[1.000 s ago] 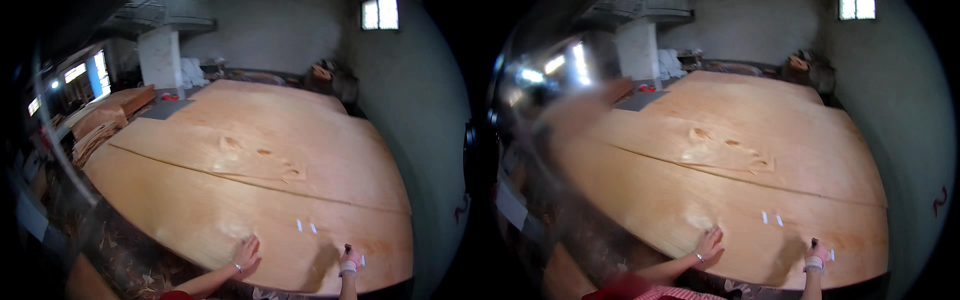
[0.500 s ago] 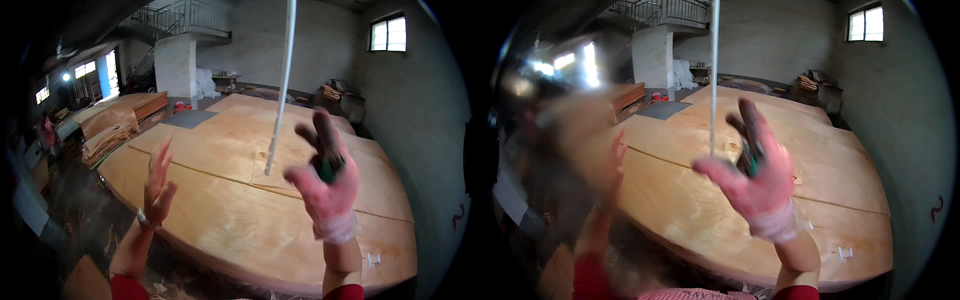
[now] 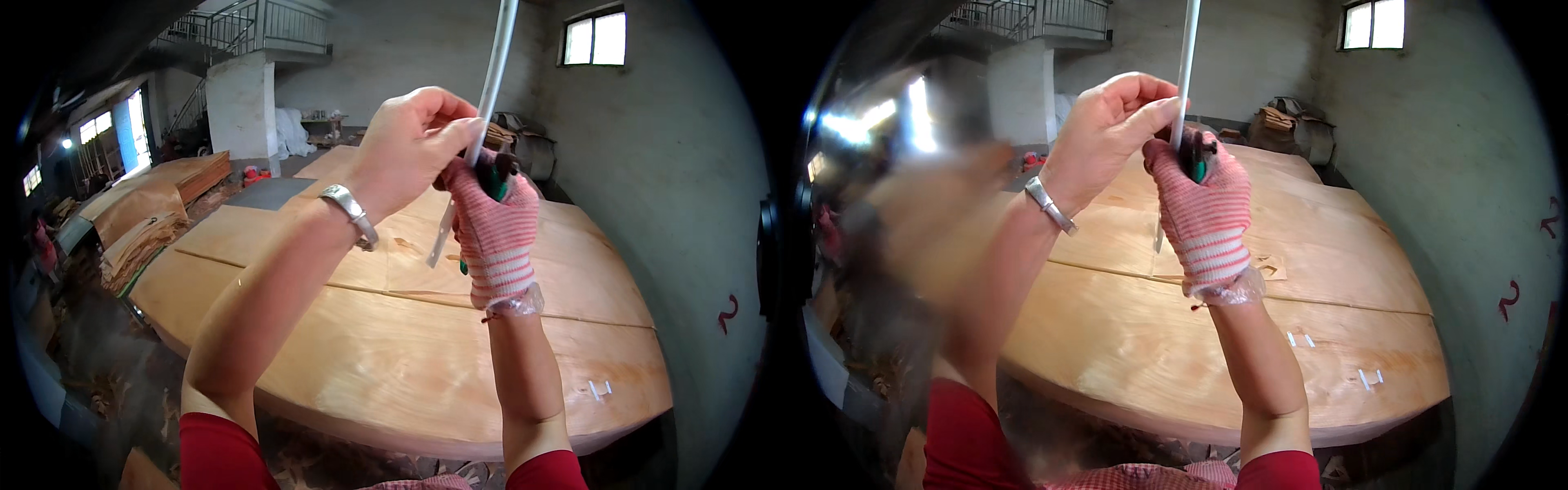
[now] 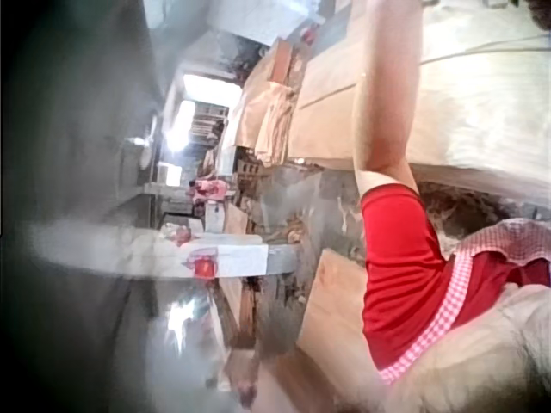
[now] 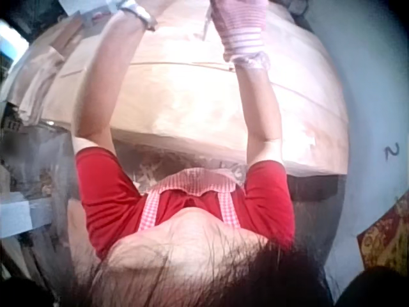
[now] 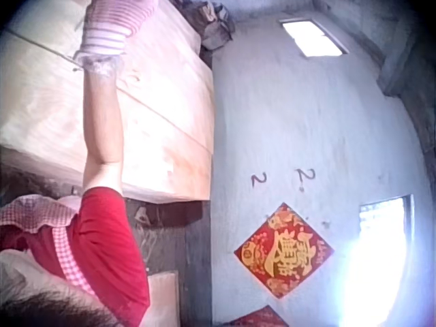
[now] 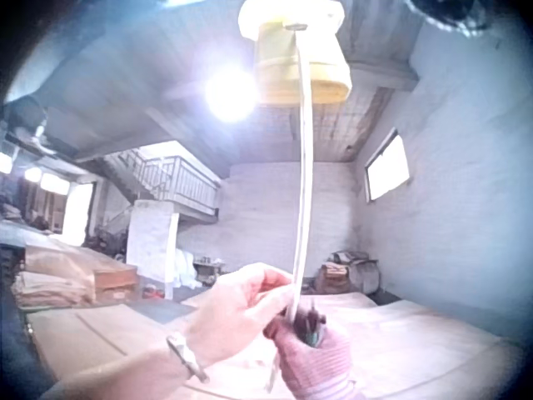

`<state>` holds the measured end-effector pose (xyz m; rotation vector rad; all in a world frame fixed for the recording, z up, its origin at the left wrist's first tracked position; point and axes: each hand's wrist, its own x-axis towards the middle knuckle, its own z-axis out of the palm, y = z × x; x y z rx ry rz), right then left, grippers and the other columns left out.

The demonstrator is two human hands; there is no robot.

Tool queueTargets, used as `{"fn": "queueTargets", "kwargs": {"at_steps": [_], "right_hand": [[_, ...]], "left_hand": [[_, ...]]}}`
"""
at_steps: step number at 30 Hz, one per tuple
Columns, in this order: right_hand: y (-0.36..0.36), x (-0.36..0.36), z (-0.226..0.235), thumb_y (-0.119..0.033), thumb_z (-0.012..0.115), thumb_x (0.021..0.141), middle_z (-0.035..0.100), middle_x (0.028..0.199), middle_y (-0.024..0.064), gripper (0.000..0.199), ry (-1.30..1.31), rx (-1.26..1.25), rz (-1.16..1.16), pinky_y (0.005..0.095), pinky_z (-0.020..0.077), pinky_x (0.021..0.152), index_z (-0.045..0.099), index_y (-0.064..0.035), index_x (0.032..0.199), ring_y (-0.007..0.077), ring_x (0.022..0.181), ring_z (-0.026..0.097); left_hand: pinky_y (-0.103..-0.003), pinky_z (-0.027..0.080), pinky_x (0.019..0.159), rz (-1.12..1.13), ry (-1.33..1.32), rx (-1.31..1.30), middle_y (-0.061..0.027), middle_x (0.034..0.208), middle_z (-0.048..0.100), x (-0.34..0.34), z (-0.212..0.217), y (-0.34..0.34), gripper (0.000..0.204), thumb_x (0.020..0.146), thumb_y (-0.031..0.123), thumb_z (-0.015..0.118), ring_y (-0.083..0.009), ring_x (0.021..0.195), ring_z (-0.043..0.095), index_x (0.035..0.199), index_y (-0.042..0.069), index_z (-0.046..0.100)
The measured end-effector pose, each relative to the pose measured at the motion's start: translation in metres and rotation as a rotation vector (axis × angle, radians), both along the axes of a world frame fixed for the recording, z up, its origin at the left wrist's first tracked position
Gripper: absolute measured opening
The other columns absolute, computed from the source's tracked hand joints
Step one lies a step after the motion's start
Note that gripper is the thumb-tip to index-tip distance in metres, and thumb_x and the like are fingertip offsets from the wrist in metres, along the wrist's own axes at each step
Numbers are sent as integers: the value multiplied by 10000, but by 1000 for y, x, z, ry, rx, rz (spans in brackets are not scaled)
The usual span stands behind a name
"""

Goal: The person tapes together thin wood veneer sheets on a metal table, using a utility knife to trim a shaped veneer piece and applying small strips of tape to secure it to larger sheets.

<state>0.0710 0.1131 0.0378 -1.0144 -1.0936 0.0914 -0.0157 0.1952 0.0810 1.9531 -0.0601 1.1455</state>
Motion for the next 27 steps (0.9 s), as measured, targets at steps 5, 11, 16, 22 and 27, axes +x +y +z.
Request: {"fn": "queueTargets", "kwargs": {"at_steps": [5,11,16,22,27], "right_hand": [[-12,1,-9,-145,603,832,545,566,2,117,114,38,81,200,297,340,611,-36,792,55,374,415],[-16,24,-14,-149,611,835,612,657,36,144,-378,296,-291,185,366,444,627,-11,871,43,495,481],[-40,54,-54,-77,626,810,641,732,73,138,-173,-37,-172,252,481,580,615,-11,931,118,578,589],[-104,103,-207,-103,622,811,620,809,125,414,-175,-772,62,284,491,627,505,-78,1207,155,690,598],[-144,112,-261,-145,632,784,619,810,126,518,26,-1209,190,256,481,597,461,-75,1268,135,671,580]], "left_hand": [[-241,436,465,132,-74,204,-56,654,608,21,4,-5,225,798,193,636,-72,563,556,792,-29,600],[-250,457,599,215,-148,35,-81,708,615,42,-6,1,257,865,219,548,-120,651,571,800,-27,581],[-261,495,749,-805,-160,-529,-119,873,642,78,-22,51,257,847,205,602,-178,845,624,954,-29,595],[-268,456,801,-512,553,-640,-42,976,536,77,-283,6,420,865,153,580,-111,894,529,1215,9,397],[-263,458,638,-720,836,-938,-2,801,558,91,-376,-75,220,863,138,569,-109,680,525,1046,24,527]]}}
